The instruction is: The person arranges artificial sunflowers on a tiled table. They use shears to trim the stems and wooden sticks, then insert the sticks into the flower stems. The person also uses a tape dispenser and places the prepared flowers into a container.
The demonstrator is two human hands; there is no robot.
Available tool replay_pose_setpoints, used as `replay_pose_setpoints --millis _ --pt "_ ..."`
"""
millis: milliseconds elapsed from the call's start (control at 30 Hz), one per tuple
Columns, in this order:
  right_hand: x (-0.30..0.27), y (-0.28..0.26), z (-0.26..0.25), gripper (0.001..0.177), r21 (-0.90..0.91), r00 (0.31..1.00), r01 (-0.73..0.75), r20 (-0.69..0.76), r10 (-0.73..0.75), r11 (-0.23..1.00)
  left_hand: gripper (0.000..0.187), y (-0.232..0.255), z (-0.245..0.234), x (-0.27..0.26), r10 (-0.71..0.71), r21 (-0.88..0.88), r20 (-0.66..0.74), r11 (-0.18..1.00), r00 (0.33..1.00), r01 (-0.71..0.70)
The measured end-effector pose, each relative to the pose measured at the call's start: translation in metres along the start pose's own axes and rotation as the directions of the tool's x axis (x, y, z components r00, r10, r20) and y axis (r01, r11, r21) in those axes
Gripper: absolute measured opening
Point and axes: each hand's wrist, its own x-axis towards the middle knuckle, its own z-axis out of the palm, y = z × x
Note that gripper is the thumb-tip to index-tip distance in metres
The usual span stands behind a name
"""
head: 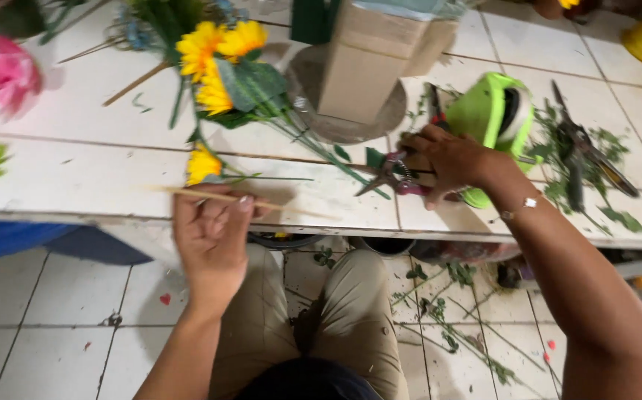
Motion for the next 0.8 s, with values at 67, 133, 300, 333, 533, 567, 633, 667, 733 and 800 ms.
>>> replay_pose_setpoints --millis 67,133,300,333,533,567,633,667,733,800 --pt "0.009 0.004 -0.001 0.117 0.117 0.999 0.037 -0.033 -0.034 0.992 0.013 -0.001 0.003 0.003 -0.036 -0.084 0.005 0.996 0.999 0.036" --pt "0.005 0.008 0.002 0.105 0.168 0.994 0.081 -0.091 -0.066 0.982 0.006 0.005 -0.001 0.008 -0.01 -0.062 0.014 0.998 1.0 0.011" --pt "-0.028 0.006 -0.023 0.083 0.343 0.998 0.017 -0.068 0.007 0.939 0.007 -0.001 -0.012 0.019 0.052 -0.074 -0.012 0.996 0.999 -0.053" --pt "-0.036 0.005 -0.028 0.085 0.414 0.993 0.008 -0.11 0.041 0.91 0.008 -0.002 -0.012 0.022 0.039 -0.088 -0.02 0.995 0.999 -0.041" --pt "-0.057 -0.017 0.008 0.073 0.715 0.95 0.286 -0.301 -0.089 0.638 0.008 -0.024 0.003 0.036 0.053 -0.073 -0.05 0.996 0.997 -0.056" --pt "-0.062 -0.035 0.015 0.073 0.771 0.936 0.347 -0.324 -0.14 0.534 0.009 -0.031 0.006 0.036 0.05 -0.084 -0.074 0.995 0.996 -0.057" --pt "-0.065 -0.064 0.028 0.069 0.796 0.936 0.349 -0.278 -0.214 0.494 0.011 -0.033 0.011 0.037 0.042 -0.097 -0.088 0.994 0.995 -0.051" --pt "-0.066 -0.079 0.035 0.066 0.824 0.929 0.345 -0.231 -0.289 0.45 0.014 -0.033 0.013 0.037 0.031 -0.106 -0.099 0.993 0.995 -0.042" --pt "-0.062 -0.095 0.04 0.063 0.817 0.922 0.344 -0.2 -0.332 0.462 0.017 -0.032 0.017 0.034 0.019 -0.107 -0.112 0.994 0.993 -0.031" --pt "-0.057 -0.108 0.042 0.061 0.811 0.913 0.342 -0.166 -0.373 0.475 0.02 -0.032 0.018 0.031 0.003 -0.11 -0.126 0.994 0.992 -0.017"
